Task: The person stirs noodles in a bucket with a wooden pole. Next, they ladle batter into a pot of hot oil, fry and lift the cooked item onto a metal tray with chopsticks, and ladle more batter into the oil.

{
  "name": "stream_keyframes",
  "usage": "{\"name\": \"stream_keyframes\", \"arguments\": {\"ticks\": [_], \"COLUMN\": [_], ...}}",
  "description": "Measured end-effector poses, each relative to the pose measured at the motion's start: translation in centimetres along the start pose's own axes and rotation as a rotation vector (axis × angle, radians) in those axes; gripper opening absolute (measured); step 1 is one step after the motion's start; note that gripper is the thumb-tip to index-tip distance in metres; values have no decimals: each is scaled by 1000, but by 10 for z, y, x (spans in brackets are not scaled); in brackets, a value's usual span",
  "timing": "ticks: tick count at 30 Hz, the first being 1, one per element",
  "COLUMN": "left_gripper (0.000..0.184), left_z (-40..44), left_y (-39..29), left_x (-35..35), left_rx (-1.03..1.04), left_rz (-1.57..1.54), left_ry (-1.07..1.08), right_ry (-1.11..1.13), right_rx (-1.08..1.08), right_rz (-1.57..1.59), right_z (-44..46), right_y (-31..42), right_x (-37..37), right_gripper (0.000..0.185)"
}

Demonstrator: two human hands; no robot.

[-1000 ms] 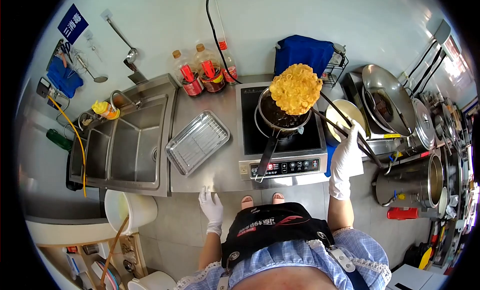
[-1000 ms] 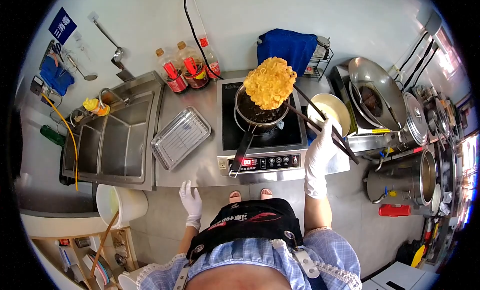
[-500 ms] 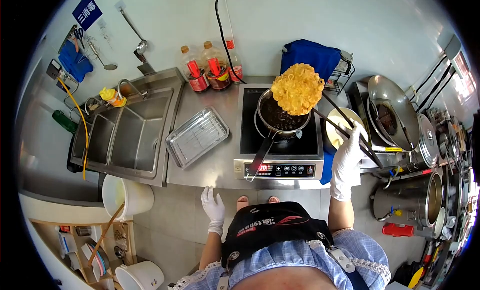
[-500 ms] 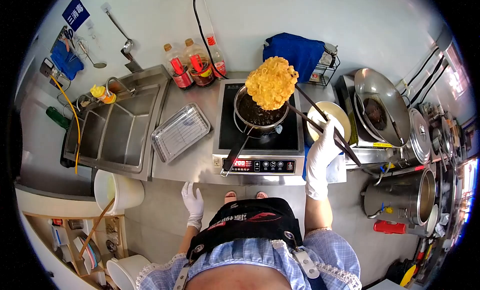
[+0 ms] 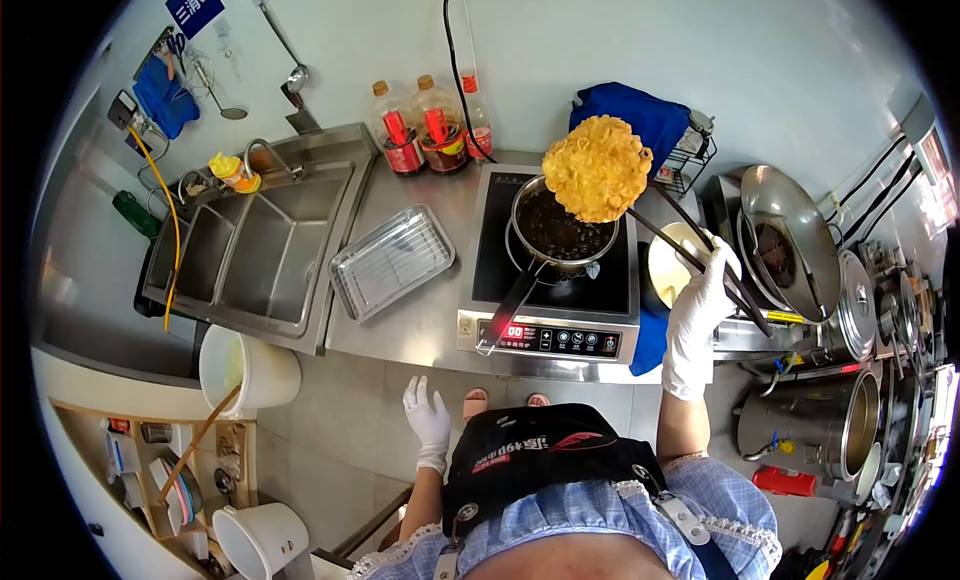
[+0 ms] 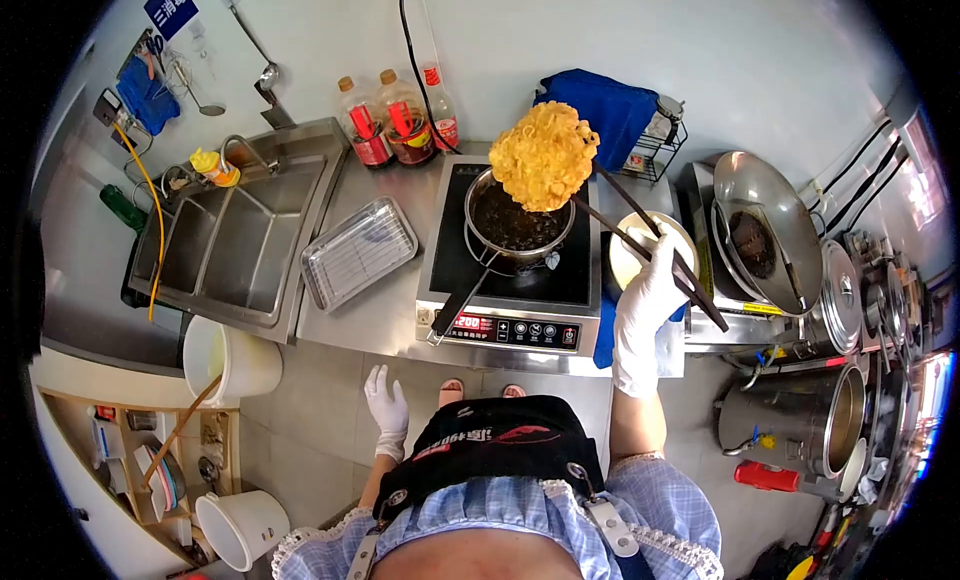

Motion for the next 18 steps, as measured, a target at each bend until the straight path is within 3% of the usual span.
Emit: {"name": "stream_keyframes", "arguments": {"ticks": [18], "left_gripper": [38], "left_z": [-9], "left_y": [1], "left_x": [1], "left_rx": [-25], "left_rz": [14], "left_ry": [0], "right_ry": [36], "right_rx": [25], "right_rz": [21], "right_z": [1], "right_y": [-3], "right_x": [-3], "right_gripper": [20]}}
Point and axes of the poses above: each hand's wrist, its own z-axis towards the middle knuckle, its own x-axis out of the palm, y = z × x, the point moved 1 cm from there along z, towards the middle knuckle, and after that the axes turned 10 degrees about -x, right-handed, at the moved point
